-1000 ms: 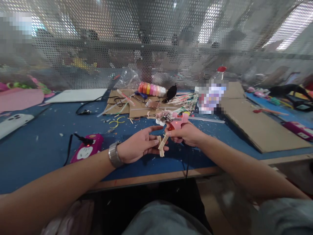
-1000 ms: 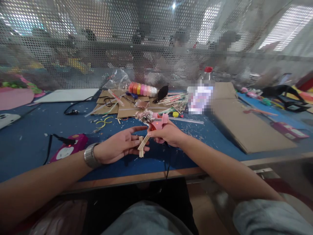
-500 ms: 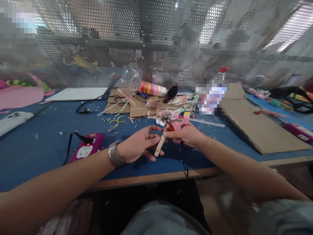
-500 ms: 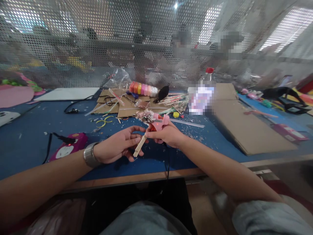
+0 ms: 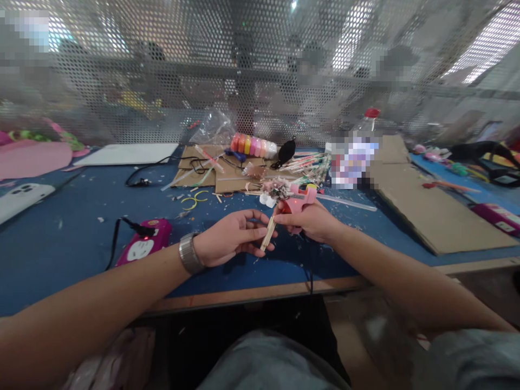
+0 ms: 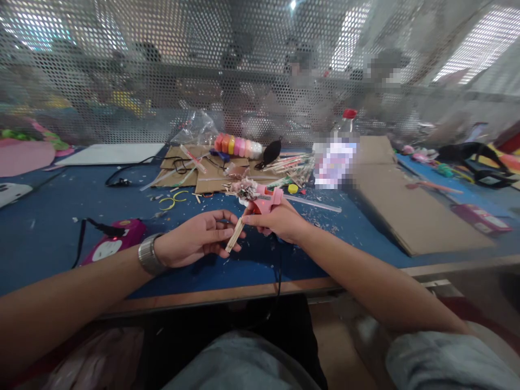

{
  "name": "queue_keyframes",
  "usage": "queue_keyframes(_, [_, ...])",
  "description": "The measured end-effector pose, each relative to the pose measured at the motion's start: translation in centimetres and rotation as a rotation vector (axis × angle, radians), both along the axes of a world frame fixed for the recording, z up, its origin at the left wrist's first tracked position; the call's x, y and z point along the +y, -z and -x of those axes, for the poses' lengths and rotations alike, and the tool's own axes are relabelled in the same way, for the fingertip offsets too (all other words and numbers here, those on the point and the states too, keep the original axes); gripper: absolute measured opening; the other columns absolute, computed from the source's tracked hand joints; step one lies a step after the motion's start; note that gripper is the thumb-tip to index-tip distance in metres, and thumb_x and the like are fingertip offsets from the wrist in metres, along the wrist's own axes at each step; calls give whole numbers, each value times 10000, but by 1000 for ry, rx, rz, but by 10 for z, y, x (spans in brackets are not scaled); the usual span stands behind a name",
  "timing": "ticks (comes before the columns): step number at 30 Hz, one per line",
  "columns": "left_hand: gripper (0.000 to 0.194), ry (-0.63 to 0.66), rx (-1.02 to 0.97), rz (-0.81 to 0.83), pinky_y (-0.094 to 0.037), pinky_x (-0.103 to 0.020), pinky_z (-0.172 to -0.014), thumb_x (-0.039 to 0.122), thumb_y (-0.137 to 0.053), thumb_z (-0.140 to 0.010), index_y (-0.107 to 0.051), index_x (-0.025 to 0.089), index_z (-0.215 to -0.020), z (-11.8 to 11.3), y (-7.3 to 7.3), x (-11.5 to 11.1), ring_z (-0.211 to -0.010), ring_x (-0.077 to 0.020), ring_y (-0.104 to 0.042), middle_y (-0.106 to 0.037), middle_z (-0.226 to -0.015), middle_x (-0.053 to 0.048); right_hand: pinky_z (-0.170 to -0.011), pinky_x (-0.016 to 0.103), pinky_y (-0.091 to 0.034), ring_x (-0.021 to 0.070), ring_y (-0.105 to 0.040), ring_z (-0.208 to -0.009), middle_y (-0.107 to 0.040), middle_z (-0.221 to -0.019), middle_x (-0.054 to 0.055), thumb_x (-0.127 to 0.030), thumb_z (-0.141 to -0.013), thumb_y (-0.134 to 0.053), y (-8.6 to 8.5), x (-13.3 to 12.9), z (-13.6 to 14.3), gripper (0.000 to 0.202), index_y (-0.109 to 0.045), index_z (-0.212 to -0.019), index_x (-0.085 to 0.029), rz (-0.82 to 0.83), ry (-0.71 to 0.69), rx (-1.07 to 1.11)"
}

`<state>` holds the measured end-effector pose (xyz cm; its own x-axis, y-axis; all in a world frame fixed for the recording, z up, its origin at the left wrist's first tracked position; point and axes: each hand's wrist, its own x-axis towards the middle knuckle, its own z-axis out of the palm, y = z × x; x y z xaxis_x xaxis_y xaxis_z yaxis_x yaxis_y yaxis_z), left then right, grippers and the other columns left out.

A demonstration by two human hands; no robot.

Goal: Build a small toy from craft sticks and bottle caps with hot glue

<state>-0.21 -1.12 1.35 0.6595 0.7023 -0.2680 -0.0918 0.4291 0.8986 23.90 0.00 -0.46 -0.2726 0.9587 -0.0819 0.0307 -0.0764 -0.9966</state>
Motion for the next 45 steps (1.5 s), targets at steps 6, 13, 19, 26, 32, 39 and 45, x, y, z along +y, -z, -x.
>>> queue_keyframes(6, [444, 21, -30, 4, -670, -236, -666, 287, -1008, -837, -681, 160, -1109, 2, 1, 2, -880, -212, -847, -816, -1059, -86, -490, 263, -405, 111, -553, -560, -746, -807, -12, -401, -608, -1054, -3, -1, 1, 449, -743, -877, -221, 15, 8, 38])
queue_keyframes(13, [569, 22, -36, 12, -693, -250, -674, 321, -1067, -753, -644, 172, -1103, 1, 0, 1, -885, -219, -854, -806, -1028, -52, -497, 268, -404, 117, -557, -559, -715, -762, -34, -410, -592, -1058, -4, -2, 3, 473, -729, -871, -216, 4, 11, 42])
queue_keyframes(19, [576, 33, -39, 6, -691, -261, -663, 316, -1059, -764, -623, 178, -1114, 1, 1, 1, -868, -218, -848, -804, -1004, -51, -503, 271, -399, 123, -551, -560, -677, -706, -42, -442, -605, -1056, -5, -3, 4, 464, -734, -849, -215, 8, 8, 13])
queue_keyframes(26, [556, 36, -35, -28, -661, -253, -673, 331, -1054, -771, -625, 183, -1093, 1, 1, 2, -862, -213, -848, -802, -992, -42, -516, 269, -431, 121, -573, -579, -733, -780, -23, -451, -590, -1068, -4, -2, 4, 491, -747, -879, -217, 13, -1, 25])
queue_keyframes(32, [563, 27, -25, -31, -653, -248, -705, 325, -1064, -759, -627, 177, -1083, 2, 2, 3, -866, -213, -860, -812, -993, -36, -502, 261, -420, 134, -585, -581, -695, -709, -32, -442, -586, -1075, -6, -2, 5, 473, -763, -864, -220, 19, -9, 30])
queue_keyframes(39, [559, 16, -40, -40, -652, -244, -726, 317, -1073, -744, -649, 163, -1075, 0, 4, 4, -859, -210, -863, -817, -978, -34, -485, 247, -435, 117, -571, -556, -703, -713, -31, -423, -583, -1072, -8, -3, 6, 452, -768, -846, -216, 7, 8, 30])
queue_keyframes(45, [563, 13, -33, -49, -658, -241, -723, 327, -1076, -738, -649, 162, -1065, 0, 4, 3, -860, -207, -863, -808, -971, -23, -474, 232, -436, 118, -578, -552, -693, -687, -31, -408, -618, -1043, -7, -4, 6, 414, -767, -856, -209, -9, 3, 32])
